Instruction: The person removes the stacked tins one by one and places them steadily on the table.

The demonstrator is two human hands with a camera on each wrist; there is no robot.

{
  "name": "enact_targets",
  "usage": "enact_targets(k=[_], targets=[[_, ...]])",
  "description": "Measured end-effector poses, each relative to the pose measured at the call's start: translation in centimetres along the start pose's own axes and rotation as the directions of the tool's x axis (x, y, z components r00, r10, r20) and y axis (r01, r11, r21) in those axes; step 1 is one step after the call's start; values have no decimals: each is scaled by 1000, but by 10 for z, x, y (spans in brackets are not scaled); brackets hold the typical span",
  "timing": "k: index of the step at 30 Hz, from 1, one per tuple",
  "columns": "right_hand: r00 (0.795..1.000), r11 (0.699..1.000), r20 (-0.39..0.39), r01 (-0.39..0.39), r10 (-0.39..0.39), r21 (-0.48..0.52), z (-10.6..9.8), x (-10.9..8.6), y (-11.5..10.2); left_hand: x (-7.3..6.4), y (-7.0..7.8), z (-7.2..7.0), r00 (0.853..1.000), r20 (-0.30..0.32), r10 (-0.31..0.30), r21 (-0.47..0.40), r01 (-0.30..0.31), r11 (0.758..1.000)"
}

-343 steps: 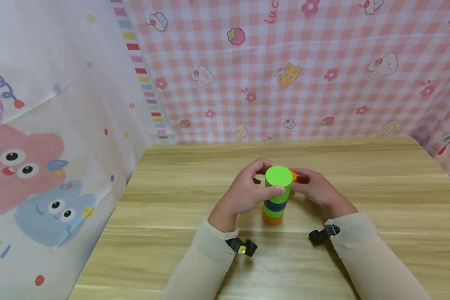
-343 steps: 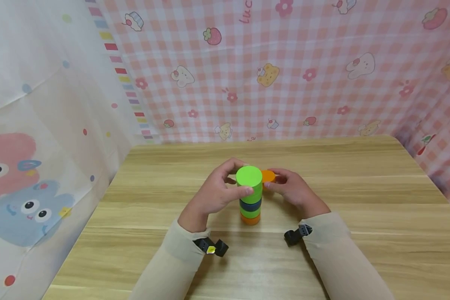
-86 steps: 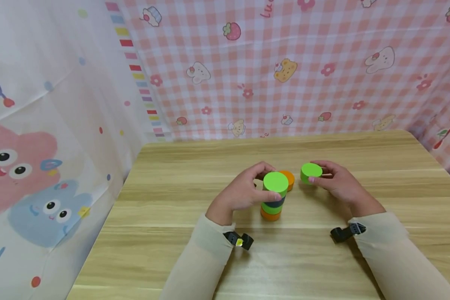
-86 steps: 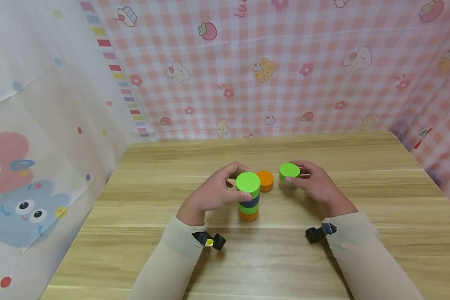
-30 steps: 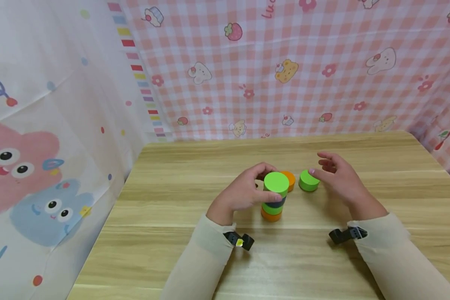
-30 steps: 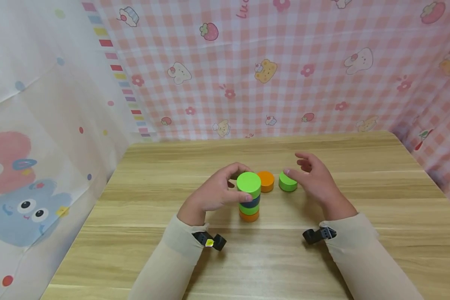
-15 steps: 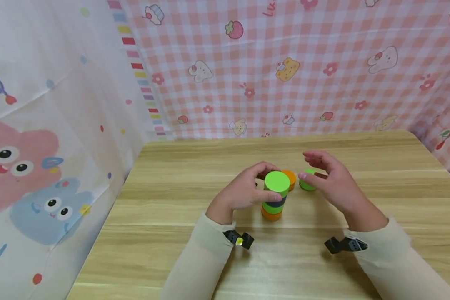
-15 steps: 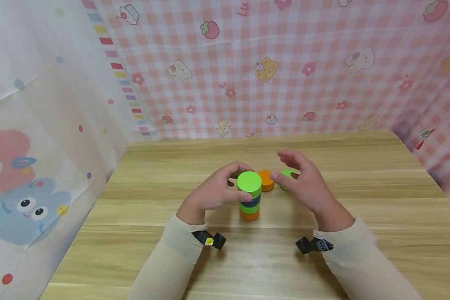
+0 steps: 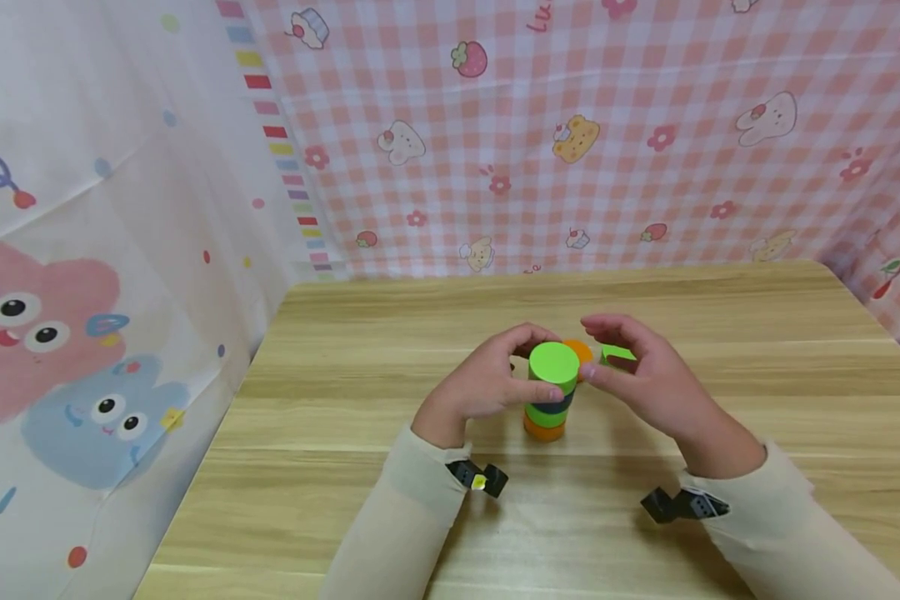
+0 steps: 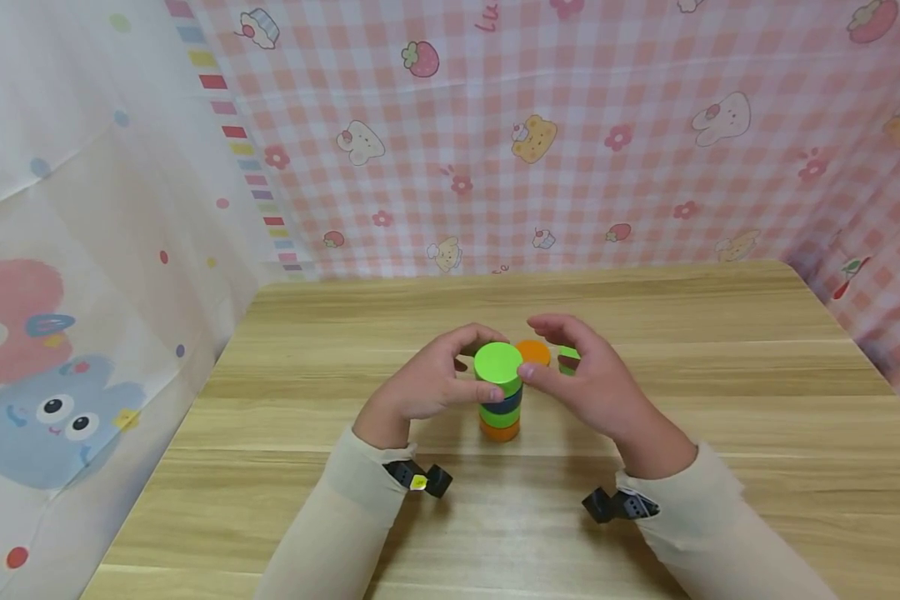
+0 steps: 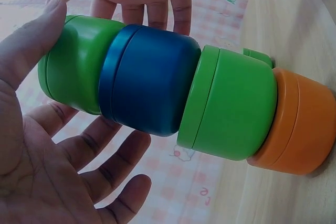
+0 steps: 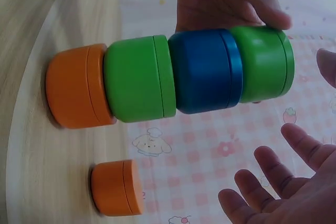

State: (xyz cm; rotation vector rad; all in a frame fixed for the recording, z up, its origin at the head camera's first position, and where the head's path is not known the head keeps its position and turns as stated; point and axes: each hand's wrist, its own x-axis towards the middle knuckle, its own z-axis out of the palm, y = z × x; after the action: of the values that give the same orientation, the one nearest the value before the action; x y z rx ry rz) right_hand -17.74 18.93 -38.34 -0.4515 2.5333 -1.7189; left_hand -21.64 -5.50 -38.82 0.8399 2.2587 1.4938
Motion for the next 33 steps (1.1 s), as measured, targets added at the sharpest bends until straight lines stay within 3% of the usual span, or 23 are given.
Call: enact_targets(k=[11, 17, 33], targets=[[1000, 1000, 14, 14, -14, 2, 5, -3, -4, 0, -1, -1, 1000, 10, -15, -1, 15, 1000], [999, 1000, 29, 26, -26, 7, 10, -4, -4, 1, -7, 0, 999, 50, -14, 28, 13, 1000], [997, 999, 57, 48, -49, 12, 22, -1, 7, 3, -16, 1, 992, 78, -98, 63, 93, 994]])
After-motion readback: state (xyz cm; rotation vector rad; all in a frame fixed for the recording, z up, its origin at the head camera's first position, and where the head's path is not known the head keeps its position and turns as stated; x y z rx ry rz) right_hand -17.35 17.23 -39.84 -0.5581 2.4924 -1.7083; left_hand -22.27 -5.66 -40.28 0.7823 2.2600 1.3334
